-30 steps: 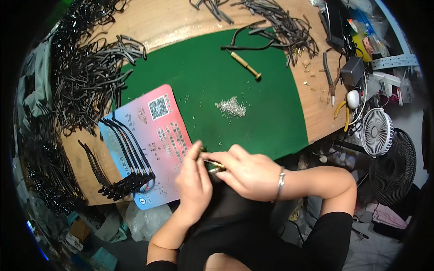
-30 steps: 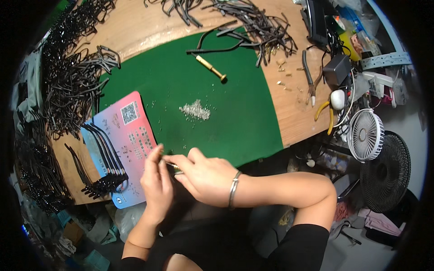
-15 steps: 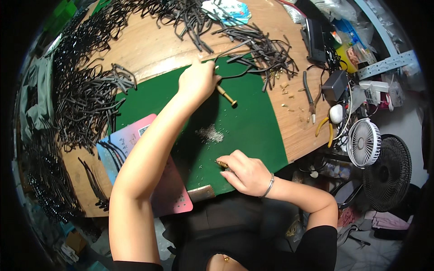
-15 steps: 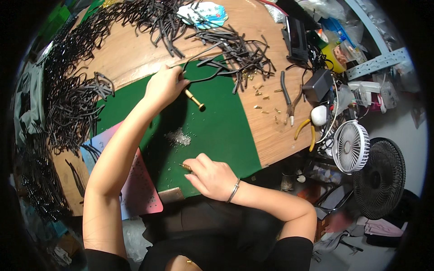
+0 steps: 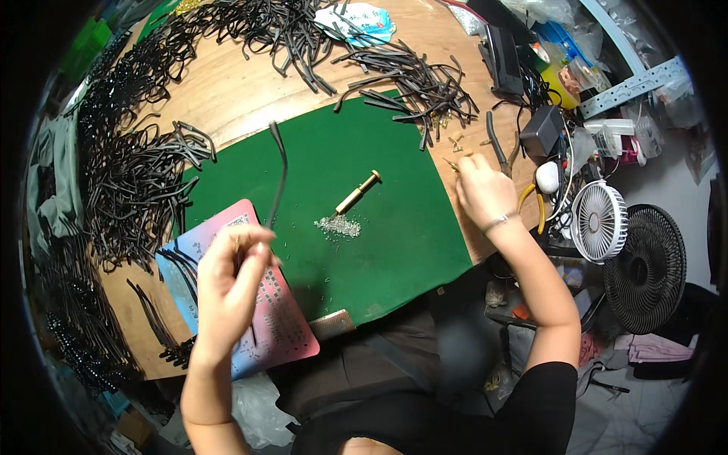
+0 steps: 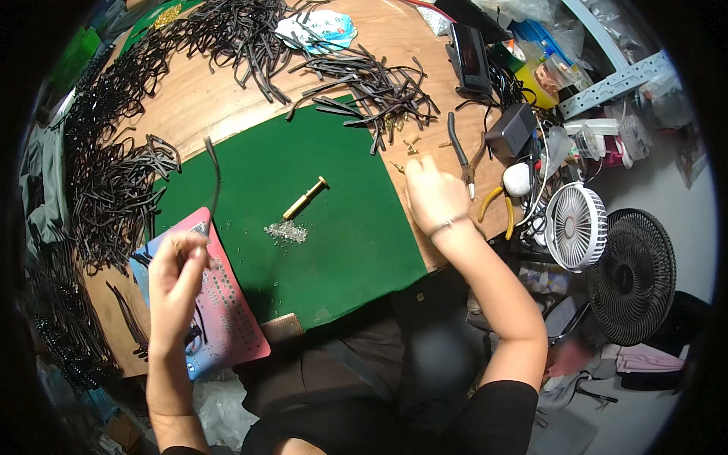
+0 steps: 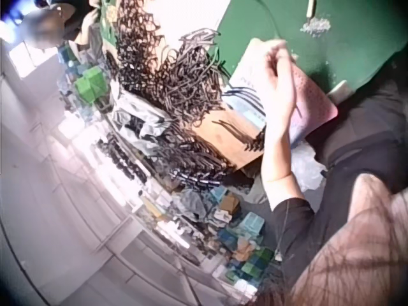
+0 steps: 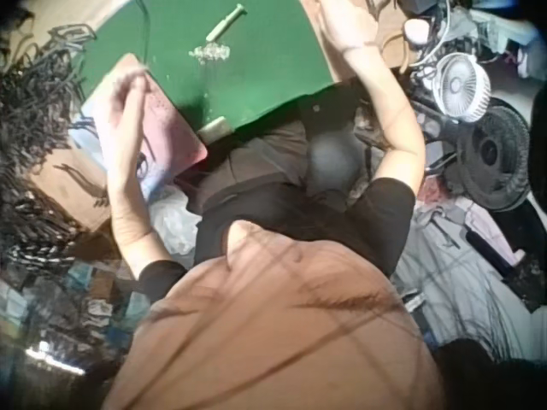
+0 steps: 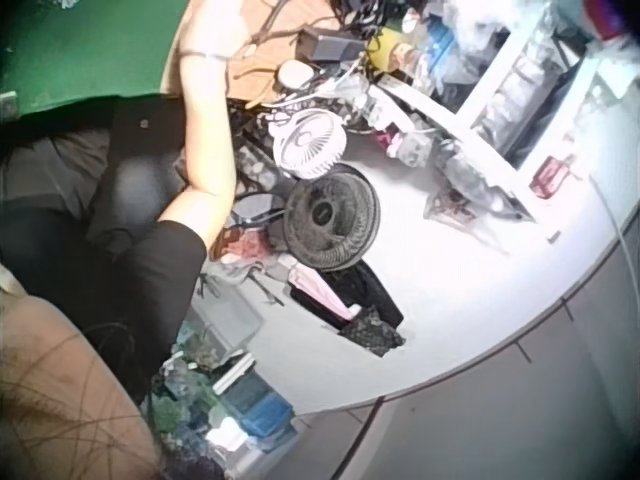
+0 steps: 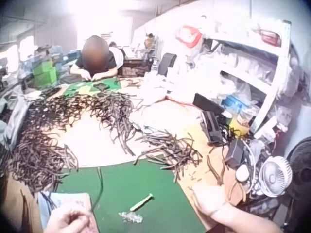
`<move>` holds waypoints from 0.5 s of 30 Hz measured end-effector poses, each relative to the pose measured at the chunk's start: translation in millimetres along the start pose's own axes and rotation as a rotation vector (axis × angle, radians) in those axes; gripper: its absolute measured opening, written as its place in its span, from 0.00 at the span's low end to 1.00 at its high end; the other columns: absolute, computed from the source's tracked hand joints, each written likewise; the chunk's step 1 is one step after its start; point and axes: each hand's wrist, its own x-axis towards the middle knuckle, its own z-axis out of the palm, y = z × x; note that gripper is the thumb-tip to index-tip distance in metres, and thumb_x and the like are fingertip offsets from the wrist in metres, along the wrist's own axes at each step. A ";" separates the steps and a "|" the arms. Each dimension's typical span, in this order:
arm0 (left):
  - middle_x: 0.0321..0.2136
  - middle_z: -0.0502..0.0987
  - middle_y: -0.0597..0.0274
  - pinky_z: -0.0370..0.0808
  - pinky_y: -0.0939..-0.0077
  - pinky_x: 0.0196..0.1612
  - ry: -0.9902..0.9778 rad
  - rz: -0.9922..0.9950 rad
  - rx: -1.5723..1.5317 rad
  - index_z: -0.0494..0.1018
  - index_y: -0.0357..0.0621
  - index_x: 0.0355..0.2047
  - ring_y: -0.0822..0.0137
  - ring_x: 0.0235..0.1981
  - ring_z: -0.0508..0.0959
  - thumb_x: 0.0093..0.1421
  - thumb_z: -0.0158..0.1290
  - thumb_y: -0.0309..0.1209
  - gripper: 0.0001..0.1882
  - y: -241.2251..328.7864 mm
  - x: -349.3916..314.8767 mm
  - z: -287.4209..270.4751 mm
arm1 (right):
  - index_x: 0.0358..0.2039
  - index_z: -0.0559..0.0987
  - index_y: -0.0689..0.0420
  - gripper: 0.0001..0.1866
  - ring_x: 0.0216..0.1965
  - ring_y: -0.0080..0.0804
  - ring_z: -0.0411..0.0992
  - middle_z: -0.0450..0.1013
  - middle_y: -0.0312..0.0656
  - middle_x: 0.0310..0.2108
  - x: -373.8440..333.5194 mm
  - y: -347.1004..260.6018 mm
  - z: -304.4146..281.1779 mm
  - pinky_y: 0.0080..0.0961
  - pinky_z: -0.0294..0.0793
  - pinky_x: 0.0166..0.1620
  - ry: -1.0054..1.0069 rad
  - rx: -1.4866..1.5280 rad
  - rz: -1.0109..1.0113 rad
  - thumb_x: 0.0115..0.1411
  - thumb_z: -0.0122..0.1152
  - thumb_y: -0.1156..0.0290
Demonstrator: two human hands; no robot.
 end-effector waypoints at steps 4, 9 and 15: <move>0.31 0.74 0.60 0.68 0.86 0.32 0.070 -0.121 -0.429 0.69 0.32 0.40 0.76 0.30 0.74 0.53 0.53 0.20 0.13 -10.3 -53.6 -10.4 | 0.27 0.70 0.57 0.05 0.22 0.44 0.73 0.69 0.46 0.26 20.3 -8.3 29.4 0.38 0.73 0.25 0.066 -0.110 -0.014 0.55 0.49 0.70; 0.29 0.71 0.65 0.64 0.89 0.29 0.275 0.106 -0.400 0.73 0.36 0.32 0.79 0.26 0.68 0.54 0.58 0.26 0.07 -29.6 -63.3 -16.6 | 0.31 0.73 0.62 0.09 0.35 0.52 0.72 0.73 0.54 0.31 30.9 13.0 25.2 0.43 0.71 0.39 -0.128 0.134 0.180 0.53 0.50 0.69; 0.26 0.71 0.64 0.59 0.90 0.22 0.178 0.075 -0.428 0.71 0.36 0.35 0.82 0.19 0.62 0.60 0.51 0.30 0.09 -37.3 -81.7 -19.8 | 0.29 0.74 0.62 0.11 0.33 0.46 0.74 0.75 0.51 0.28 15.5 14.4 -7.9 0.35 0.71 0.38 -0.049 0.333 0.202 0.51 0.55 0.66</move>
